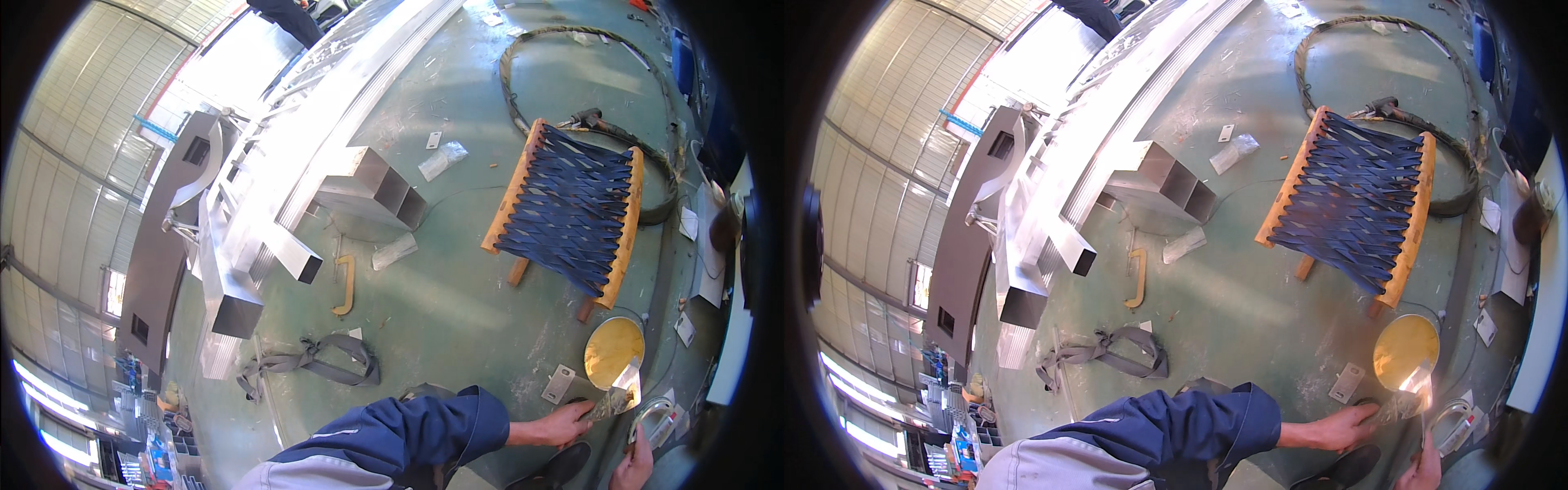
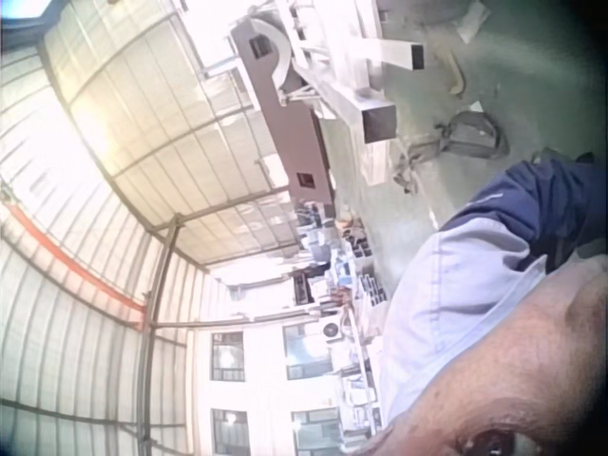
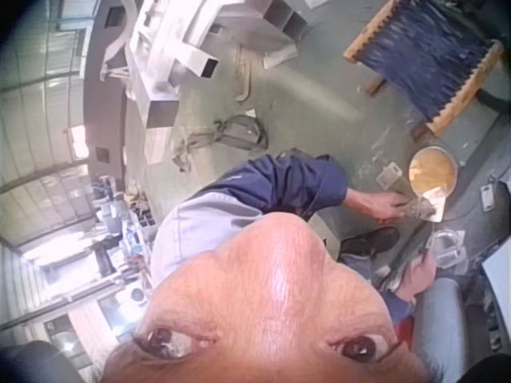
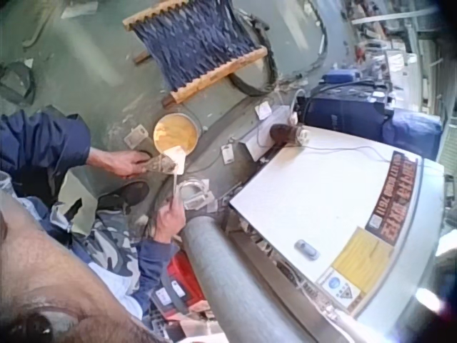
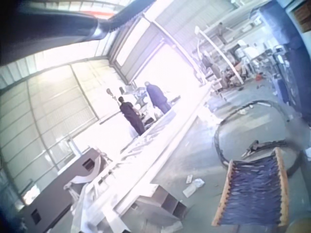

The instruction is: The person scoops a yellow paste from a container using a putty knife and transfers it to a second putty knife. They then apply the paste along the seams of a metal frame structure, smoothing it with the tool.

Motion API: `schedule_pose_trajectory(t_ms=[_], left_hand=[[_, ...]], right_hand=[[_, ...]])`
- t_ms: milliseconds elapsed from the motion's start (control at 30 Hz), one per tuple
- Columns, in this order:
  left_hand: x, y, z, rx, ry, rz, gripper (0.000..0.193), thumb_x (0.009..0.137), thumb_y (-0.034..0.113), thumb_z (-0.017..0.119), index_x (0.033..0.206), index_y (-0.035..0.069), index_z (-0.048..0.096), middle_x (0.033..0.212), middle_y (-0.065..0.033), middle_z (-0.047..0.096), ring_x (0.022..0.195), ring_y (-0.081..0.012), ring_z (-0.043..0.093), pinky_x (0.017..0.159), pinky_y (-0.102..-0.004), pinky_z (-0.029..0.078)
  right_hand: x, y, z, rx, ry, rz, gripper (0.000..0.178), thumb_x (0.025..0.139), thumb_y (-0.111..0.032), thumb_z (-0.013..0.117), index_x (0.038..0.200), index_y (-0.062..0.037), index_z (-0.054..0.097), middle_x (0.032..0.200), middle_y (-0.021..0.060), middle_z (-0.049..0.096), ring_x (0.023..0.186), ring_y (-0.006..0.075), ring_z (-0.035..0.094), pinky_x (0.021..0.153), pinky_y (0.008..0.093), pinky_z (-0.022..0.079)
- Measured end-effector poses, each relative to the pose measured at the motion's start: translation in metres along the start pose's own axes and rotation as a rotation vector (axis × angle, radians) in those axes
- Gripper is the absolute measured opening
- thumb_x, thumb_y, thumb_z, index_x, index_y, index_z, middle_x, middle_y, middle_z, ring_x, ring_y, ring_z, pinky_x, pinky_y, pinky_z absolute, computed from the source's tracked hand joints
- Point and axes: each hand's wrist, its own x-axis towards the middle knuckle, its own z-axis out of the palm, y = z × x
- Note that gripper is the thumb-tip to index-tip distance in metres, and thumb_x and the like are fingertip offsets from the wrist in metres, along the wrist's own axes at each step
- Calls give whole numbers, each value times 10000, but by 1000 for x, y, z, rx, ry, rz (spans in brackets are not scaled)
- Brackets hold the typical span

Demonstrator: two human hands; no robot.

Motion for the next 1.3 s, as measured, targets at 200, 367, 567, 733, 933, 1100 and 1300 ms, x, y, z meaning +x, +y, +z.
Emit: schedule_pose_trajectory(t_ms=[200,367,567,733,933,1100,1300], left_hand=[[-4,1,-2,-21,-13,-10,185,1069,165,507,1217,55,504,713,-27,540,532,-105,525,447,-279,430],[-5,6,-3,4,-17,10,166,1059,152,512,1192,54,499,703,-32,541,521,-112,528,445,-285,429],[-6,7,1,5,18,-9,170,1055,150,513,1187,43,499,701,-43,544,514,-122,527,444,-294,425],[1,0,-2,72,-38,0,287,1034,114,541,1296,6,497,793,-54,546,532,-131,555,438,-313,464],[-4,-5,-5,43,-17,-5,293,1038,108,538,1309,5,492,777,-47,527,506,-126,534,423,-309,442],[-8,2,-13,337,36,51,387,1053,205,535,1364,-25,505,1055,-194,610,885,-263,640,761,-431,532],[2,12,-19,140,54,-117,344,1067,251,547,1318,15,527,989,-120,600,866,-192,578,736,-367,491]], right_hand=[[6,-26,-9,44,-2,-20,417,927,-141,545,1308,-150,714,916,215,697,834,425,646,733,503,500],[0,-7,-7,7,-7,30,477,931,-147,560,1394,-159,674,960,221,716,812,429,645,735,510,509],[11,-34,-23,68,-97,24,429,928,-145,570,1336,-135,703,957,221,714,852,435,663,759,502,525],[1,-3,-7,58,5,-2,456,915,-113,566,1353,-126,693,975,228,711,866,439,657,776,505,519],[6,-27,-21,138,-92,12,450,936,-128,576,1373,-125,683,1059,242,721,903,436,670,799,509,519],[2,-18,-17,172,-64,77,479,943,-45,525,1399,-99,660,1122,256,712,1005,411,688,873,466,525],[31,-55,-28,160,-15,57,408,945,-64,588,1326,-151,703,997,207,719,887,411,690,765,483,534]])
